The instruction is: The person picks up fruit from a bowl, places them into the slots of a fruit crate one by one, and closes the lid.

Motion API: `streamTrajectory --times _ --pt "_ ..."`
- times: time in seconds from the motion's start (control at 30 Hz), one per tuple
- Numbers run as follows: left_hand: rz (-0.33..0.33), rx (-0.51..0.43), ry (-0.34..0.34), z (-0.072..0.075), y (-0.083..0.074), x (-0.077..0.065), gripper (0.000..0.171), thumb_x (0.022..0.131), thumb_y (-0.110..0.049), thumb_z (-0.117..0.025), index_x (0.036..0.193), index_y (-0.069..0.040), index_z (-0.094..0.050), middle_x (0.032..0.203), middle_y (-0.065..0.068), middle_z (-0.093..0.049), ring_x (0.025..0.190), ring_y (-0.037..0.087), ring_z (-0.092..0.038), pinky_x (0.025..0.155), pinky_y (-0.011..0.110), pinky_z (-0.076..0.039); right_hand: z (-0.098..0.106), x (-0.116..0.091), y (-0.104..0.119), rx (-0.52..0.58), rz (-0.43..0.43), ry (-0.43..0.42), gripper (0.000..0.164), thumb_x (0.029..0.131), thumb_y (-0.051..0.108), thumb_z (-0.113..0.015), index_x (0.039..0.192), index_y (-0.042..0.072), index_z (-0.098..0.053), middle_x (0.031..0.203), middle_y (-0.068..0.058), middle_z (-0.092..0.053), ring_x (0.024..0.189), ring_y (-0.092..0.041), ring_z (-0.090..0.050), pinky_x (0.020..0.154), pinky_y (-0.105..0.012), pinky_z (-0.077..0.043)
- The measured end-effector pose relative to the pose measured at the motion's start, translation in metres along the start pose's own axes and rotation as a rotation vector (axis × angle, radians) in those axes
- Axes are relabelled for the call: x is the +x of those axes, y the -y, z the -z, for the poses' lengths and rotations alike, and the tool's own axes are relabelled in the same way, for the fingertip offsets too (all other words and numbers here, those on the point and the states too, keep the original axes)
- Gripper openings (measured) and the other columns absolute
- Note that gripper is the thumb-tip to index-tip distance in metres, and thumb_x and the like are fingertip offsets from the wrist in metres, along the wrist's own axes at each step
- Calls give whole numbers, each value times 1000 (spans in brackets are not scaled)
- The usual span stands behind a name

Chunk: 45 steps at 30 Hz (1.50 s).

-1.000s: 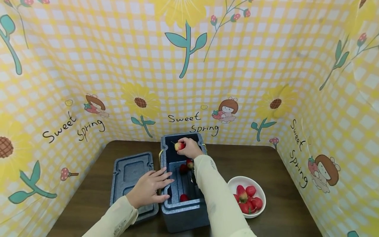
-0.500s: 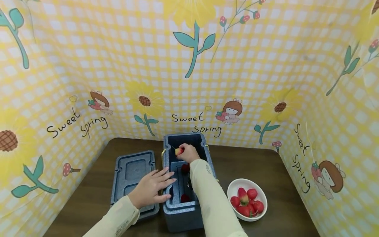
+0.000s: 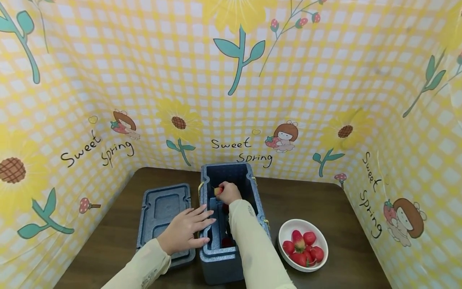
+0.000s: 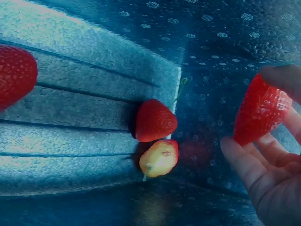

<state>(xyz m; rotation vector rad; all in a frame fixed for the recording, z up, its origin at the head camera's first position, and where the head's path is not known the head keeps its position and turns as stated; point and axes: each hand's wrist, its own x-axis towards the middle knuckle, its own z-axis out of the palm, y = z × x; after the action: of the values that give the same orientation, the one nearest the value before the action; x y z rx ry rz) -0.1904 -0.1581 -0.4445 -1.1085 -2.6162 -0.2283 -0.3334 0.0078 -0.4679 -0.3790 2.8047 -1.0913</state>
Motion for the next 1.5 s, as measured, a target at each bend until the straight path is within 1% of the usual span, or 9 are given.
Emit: streamTrajectory --times 0.2,0.3,0.5,0.67,0.9,1.07,1.27,1.4,1.5 --pt "26 -50 26 2 -3 2 51 94 -52 -49 127 -16 -65 134 4 -57 130 27 -46 94 49 -45 2 0 -4 23 10 -62 42 75 4 -76 115 -2 -64 109 -22 -64 100 -33 -59 90 -43 -47" --pt "48 -82 62 3 -4 3 51 94 -50 -51 129 -15 -63 137 4 -55 132 27 -44 95 49 -43 12 1 1 -29 35 -6 42 77 4 -75 117 -1 -64 112 -19 -64 98 -30 -60 87 -40 -49" --pt "81 -133 119 9 -4 6 50 92 -45 -55 130 -14 -62 138 6 -54 133 30 -42 98 52 -40 72 -1 49 -238 119 236 46 81 7 -73 125 5 -61 124 -16 -61 112 -27 -57 90 -37 -47" --pt "115 -142 137 10 -2 6 52 92 -45 -53 132 -13 -60 139 7 -53 135 30 -39 100 52 -39 124 -17 66 -269 207 280 47 83 7 -71 128 4 -59 128 -20 -57 116 -30 -55 90 -38 -48" --pt "126 -175 140 8 -4 6 53 92 -46 -52 132 -11 -60 140 8 -52 135 32 -38 100 53 -38 173 -58 24 -255 351 231 45 79 3 -71 122 -4 -60 120 -25 -59 95 -32 -62 80 -38 -52" --pt "98 -166 125 8 -5 10 53 92 -45 -53 132 -11 -60 139 8 -52 135 32 -38 100 53 -38 199 -88 -19 -238 384 195 49 76 4 -74 122 -5 -59 113 -26 -61 83 -28 -65 78 -41 -53" --pt "90 -178 140 5 -6 12 54 93 -46 -51 133 -11 -59 140 9 -52 135 32 -38 100 53 -38 212 -119 -71 -260 273 179 54 75 10 -79 123 -2 -59 107 -22 -61 77 -17 -59 72 -36 -50" --pt "109 -164 96 4 -11 12 53 90 -45 -56 130 -10 -61 137 10 -54 134 33 -39 100 51 -39 211 -137 -93 -244 188 225 54 74 10 -79 122 -3 -60 111 -24 -62 89 -27 -62 75 -39 -53" --pt "118 -132 60 3 -15 13 53 88 -45 -60 128 -11 -63 135 10 -56 133 33 -42 99 50 -41 204 -149 -107 -201 103 273 52 74 7 -78 122 -2 -60 116 -24 -61 87 -28 -62 72 -38 -54"
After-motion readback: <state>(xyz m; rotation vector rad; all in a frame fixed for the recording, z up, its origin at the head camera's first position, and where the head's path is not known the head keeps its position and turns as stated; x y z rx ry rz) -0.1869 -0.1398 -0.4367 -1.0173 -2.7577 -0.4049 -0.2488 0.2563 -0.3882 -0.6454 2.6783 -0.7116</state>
